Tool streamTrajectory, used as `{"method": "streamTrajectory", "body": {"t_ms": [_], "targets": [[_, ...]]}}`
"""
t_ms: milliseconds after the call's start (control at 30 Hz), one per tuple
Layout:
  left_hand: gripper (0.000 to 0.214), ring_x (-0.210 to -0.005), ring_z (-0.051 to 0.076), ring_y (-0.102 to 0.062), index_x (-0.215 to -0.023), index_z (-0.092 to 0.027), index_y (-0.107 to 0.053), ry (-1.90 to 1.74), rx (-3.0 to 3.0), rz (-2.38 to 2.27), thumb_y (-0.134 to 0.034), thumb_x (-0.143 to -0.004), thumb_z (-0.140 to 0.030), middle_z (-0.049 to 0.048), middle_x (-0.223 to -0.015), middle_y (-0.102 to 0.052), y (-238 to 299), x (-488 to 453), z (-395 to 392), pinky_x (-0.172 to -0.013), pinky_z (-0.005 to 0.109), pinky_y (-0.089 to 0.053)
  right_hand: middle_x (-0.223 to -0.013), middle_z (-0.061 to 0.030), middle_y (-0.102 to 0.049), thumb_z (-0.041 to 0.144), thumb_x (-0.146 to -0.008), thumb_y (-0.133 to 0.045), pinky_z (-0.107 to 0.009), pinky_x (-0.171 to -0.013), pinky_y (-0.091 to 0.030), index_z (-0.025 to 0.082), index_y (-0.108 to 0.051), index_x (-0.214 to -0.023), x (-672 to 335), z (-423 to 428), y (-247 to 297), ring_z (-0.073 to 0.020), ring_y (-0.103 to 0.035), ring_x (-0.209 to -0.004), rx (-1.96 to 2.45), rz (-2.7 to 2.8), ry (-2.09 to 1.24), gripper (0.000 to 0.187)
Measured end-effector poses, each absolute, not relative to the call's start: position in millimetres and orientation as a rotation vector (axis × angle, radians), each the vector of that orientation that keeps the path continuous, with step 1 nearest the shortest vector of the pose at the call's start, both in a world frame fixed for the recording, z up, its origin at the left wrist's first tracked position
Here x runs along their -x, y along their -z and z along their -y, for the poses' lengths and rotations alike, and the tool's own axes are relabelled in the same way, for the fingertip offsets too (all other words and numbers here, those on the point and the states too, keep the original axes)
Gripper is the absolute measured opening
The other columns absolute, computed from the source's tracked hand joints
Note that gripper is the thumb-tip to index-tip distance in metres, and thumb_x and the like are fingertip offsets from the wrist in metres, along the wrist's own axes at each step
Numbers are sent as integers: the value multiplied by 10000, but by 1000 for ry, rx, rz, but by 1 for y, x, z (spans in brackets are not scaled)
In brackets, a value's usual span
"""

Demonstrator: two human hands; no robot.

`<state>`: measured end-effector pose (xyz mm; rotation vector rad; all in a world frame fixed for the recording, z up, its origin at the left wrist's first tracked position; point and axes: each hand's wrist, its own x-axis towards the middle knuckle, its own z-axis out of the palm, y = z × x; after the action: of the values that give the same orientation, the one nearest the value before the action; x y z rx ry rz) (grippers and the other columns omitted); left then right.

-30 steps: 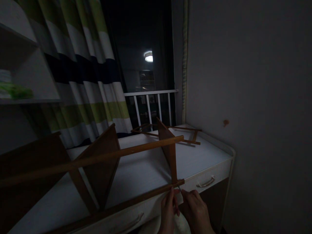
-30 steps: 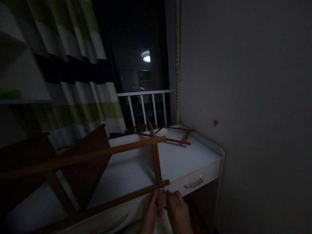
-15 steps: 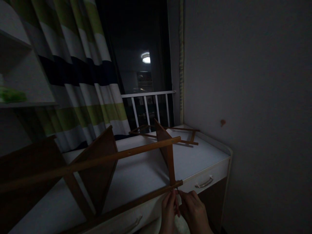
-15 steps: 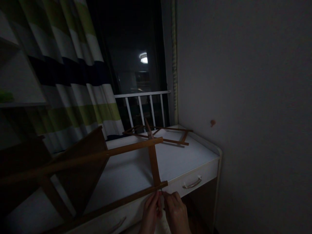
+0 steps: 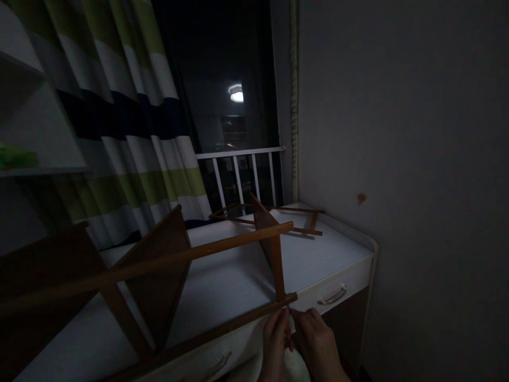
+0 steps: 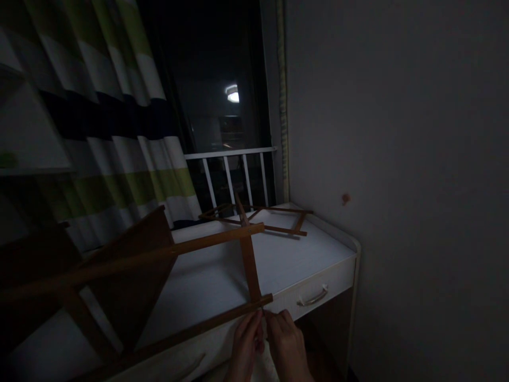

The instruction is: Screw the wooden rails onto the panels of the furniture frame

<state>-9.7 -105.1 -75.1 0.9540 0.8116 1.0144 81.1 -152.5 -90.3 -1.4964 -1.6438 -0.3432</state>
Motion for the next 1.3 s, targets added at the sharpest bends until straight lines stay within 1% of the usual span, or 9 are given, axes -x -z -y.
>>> {"method": "streamTrajectory", "body": {"t_ms": [133, 467, 600, 700, 900, 1000, 1133, 1200, 1300], "targets": [[544, -332, 29, -293, -634, -128, -546, -996, -1017, -841, -686, -479, -629, -87, -378, -337, 74, 10, 105, -337, 152, -216, -777, -13, -608, -45, -686, -457, -250, -588, -400, 191, -542, -887, -80, 152, 90, -182, -509, -714, 1483, 1625, 363, 322], [535, -346, 34, -281, -630, -134, -544, -965, -979, -871, -703, -456, -614, -94, -384, -315, 64, 11, 108, -344, 155, -223, -717, -13, -604, -6, -697, -443, -258, -568, -396, 191, -579, -827, -79, 154, 85, -181, -519, -673, 1515, 1582, 299, 273], [534, -347, 31, -277, -620, -134, -523, -973, -990, -862, -692, -477, -620, -96, -384, -309, 66, 10, 107, -349, 155, -216, -728, -38, -605, 92, -783, -418, -260, -585, -447, 200, -624, -870, -79, 155, 80, -171, -571, -651, 1557, 1495, 36, 248], [565, -352, 29, -268, -640, -128, -535, -963, -979, -860, -683, -463, -644, -97, -386, -308, 69, 11, 106, -353, 158, -219, -748, -57, -624, 233, -839, -426, -246, -564, -470, 190, -641, -845, -76, 152, 82, -168, -605, -630, 1506, 1315, -191, 220], [580, -349, 29, -267, -663, -128, -540, -972, -930, -873, -702, -433, -636, -97, -390, -325, 77, 17, 103, -344, 158, -208, -705, -42, -651, 417, -831, -465, -218, -512, -469, 175, -616, -766, -68, 145, 85, -167, -618, -591, 1365, 1149, -481, 292], [595, -367, 33, -283, -697, -119, -561, -986, -919, -879, -712, -425, -626, -91, -407, -347, 77, 21, 104, -344, 156, -219, -711, -40, -644, 418, -836, -460, -217, -506, -468, 177, -621, -804, -68, 145, 86, -160, -612, -591, 1384, 1152, -437, 291], [615, -384, 42, -285, -769, -106, -581, -1025, -899, -879, -724, -437, -603, -89, -405, -354, 78, 24, 105, -343, 154, -224, -813, -59, -622, 362, -871, -406, -258, -616, -484, 201, -627, -886, -72, 149, 87, -173, -612, -698, 1447, 1283, -142, 274], [587, -380, 43, -282, -738, -105, -578, -1039, -893, -866, -725, -448, -594, -88, -401, -347, 78, 24, 104, -341, 154, -223, -821, -61, -624, 328, -884, -376, -272, -645, -485, 204, -618, -922, -73, 151, 88, -174, -616, -696, 1498, 1339, -41, 275], [560, -365, 42, -280, -692, -108, -578, -1058, -895, -832, -682, -496, -622, -83, -408, -336, 75, 26, 101, -338, 160, -227, -833, -61, -654, 290, -896, -346, -254, -625, -491, 188, -584, -973, -74, 152, 90, -171, -635, -697, 1528, 1401, -43, 271]]}}
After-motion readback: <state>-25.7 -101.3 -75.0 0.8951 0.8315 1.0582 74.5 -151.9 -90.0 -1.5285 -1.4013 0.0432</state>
